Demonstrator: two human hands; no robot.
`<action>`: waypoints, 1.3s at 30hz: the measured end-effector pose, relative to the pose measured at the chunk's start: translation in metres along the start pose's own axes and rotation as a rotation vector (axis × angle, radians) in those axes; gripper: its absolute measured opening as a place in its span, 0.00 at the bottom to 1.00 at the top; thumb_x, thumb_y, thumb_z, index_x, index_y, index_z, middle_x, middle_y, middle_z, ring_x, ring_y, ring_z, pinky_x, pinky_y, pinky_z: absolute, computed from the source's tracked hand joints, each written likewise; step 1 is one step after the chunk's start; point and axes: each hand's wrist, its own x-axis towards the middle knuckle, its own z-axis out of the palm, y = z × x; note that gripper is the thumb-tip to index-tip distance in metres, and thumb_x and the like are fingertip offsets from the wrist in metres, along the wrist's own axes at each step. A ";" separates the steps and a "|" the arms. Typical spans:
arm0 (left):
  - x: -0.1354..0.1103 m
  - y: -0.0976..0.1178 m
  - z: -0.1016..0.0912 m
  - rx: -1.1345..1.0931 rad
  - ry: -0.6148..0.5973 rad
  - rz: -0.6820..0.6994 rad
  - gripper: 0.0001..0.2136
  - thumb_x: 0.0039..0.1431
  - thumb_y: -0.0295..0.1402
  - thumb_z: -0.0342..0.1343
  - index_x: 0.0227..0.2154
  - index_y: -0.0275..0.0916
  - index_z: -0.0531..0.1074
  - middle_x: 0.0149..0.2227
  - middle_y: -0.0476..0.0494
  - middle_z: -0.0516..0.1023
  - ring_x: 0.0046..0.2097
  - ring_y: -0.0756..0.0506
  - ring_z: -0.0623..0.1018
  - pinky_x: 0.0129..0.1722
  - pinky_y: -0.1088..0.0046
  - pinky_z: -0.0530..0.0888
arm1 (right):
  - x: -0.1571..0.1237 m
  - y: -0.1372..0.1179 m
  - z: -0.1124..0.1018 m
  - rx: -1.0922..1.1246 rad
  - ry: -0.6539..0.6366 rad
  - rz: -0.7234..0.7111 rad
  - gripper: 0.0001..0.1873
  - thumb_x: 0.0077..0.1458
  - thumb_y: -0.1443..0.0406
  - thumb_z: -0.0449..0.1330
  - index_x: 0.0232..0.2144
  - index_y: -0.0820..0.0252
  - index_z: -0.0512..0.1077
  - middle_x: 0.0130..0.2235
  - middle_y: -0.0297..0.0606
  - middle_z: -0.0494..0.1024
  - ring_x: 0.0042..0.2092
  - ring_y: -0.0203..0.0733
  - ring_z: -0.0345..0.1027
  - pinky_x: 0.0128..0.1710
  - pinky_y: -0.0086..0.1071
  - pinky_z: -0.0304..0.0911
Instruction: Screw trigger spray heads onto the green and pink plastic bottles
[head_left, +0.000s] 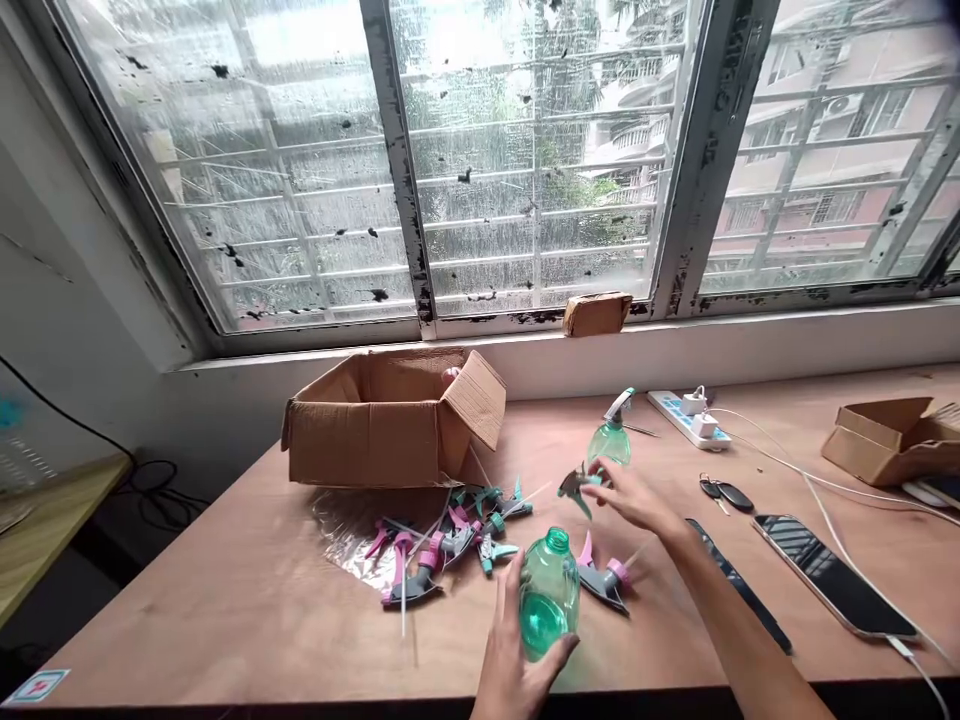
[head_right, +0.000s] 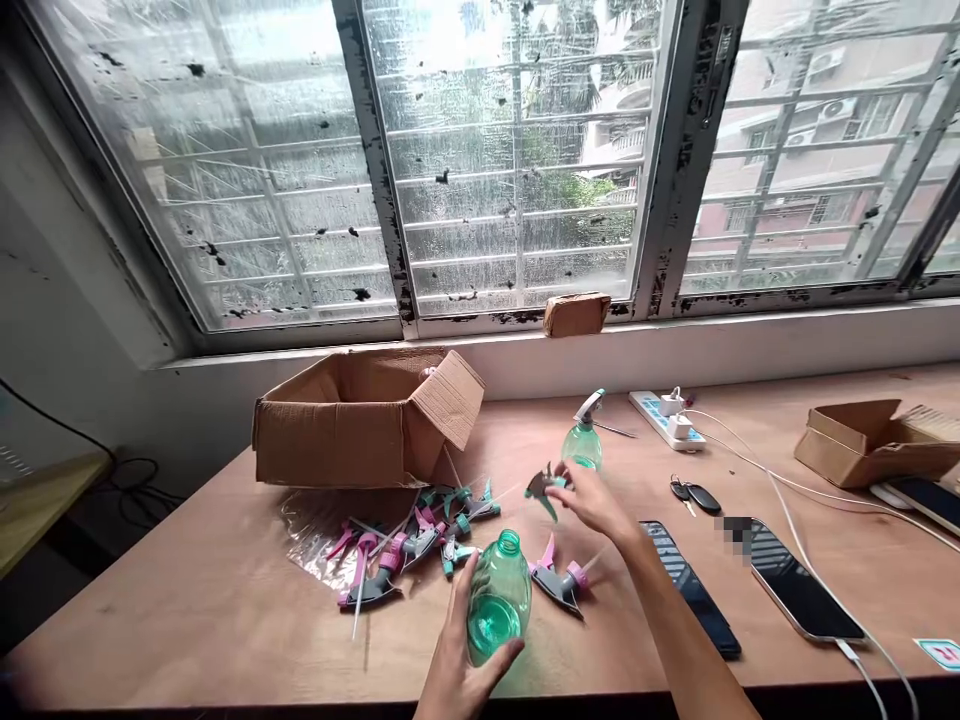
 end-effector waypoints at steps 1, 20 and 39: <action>0.001 -0.005 0.001 0.008 -0.003 0.005 0.44 0.60 0.42 0.66 0.75 0.47 0.52 0.78 0.35 0.56 0.79 0.31 0.55 0.77 0.46 0.53 | -0.003 -0.006 -0.007 0.087 0.071 -0.047 0.21 0.63 0.47 0.63 0.45 0.57 0.73 0.39 0.42 0.84 0.40 0.52 0.81 0.45 0.44 0.75; 0.006 -0.011 0.001 -0.018 -0.020 -0.005 0.48 0.52 0.35 0.69 0.75 0.44 0.55 0.77 0.34 0.59 0.77 0.30 0.59 0.77 0.51 0.57 | -0.053 -0.093 0.048 1.232 0.472 -0.235 0.12 0.64 0.51 0.69 0.47 0.45 0.80 0.45 0.36 0.82 0.40 0.44 0.75 0.51 0.45 0.74; 0.008 0.003 -0.012 -0.883 -0.234 0.027 0.59 0.45 0.63 0.72 0.74 0.47 0.50 0.63 0.31 0.80 0.69 0.26 0.73 0.72 0.42 0.61 | -0.113 -0.039 0.090 1.271 -0.093 -0.146 0.22 0.53 0.45 0.74 0.45 0.47 0.84 0.36 0.42 0.86 0.48 0.58 0.81 0.59 0.54 0.71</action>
